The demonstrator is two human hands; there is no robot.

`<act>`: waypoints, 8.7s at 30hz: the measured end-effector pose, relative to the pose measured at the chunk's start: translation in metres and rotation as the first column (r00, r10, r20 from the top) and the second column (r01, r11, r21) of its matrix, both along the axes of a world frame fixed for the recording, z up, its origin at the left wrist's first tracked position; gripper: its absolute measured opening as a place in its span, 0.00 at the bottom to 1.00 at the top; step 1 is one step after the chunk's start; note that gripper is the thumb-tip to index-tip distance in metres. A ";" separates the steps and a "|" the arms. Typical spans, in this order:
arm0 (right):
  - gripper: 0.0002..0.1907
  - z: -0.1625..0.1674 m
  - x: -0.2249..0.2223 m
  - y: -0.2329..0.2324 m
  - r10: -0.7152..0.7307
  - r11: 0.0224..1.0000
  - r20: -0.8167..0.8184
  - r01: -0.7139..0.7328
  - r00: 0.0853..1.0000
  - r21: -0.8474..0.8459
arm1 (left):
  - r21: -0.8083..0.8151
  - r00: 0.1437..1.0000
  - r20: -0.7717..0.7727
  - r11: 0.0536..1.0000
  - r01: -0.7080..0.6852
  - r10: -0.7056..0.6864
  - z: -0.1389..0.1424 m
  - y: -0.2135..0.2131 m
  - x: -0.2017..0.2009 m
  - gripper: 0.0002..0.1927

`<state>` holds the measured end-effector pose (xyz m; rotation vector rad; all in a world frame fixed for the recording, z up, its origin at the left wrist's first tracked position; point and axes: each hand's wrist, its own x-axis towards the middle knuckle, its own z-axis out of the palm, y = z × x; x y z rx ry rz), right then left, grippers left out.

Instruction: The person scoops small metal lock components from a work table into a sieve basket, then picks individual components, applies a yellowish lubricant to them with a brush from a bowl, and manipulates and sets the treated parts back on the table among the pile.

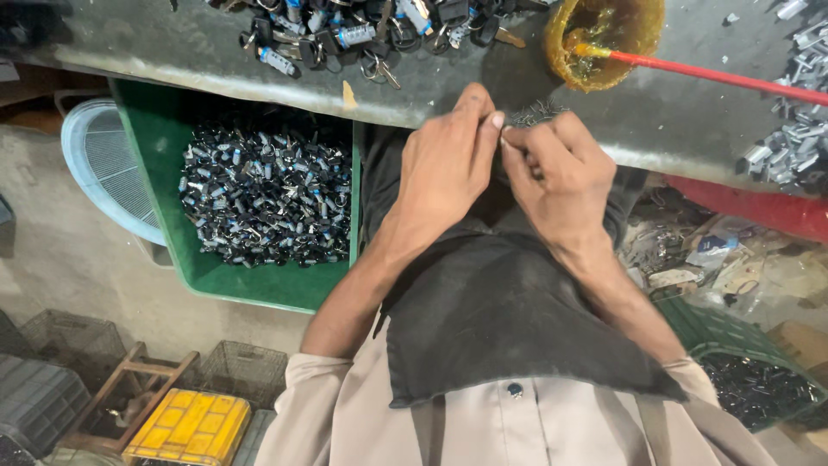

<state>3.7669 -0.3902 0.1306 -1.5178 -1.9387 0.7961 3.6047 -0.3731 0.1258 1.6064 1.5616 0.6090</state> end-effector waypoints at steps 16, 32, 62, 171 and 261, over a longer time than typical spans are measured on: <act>0.05 0.000 0.019 -0.024 -0.256 0.926 -0.235 0.168 0.938 -0.338 | 0.440 0.975 0.111 0.870 -0.221 0.192 0.026 0.018 -0.086 0.06; 0.08 0.028 -0.004 -0.010 -0.198 0.932 -0.572 -0.028 0.796 -0.362 | -0.589 0.217 0.785 0.808 -0.030 0.580 0.016 -0.059 0.003 0.13; 0.09 0.013 0.095 0.001 -0.420 0.875 -0.629 0.476 0.655 -0.088 | -0.640 -0.045 0.759 0.757 0.134 0.650 -0.022 -0.007 0.024 0.14; 0.17 0.017 0.065 0.013 0.115 0.984 0.195 -0.084 0.974 -0.160 | -0.132 0.650 -0.746 0.989 0.068 -0.144 0.059 -0.069 -0.169 0.07; 0.10 0.042 0.093 0.003 -0.440 0.892 -0.352 0.448 0.826 -0.063 | -0.523 -0.224 0.783 0.809 0.269 0.580 0.025 -0.004 0.018 0.13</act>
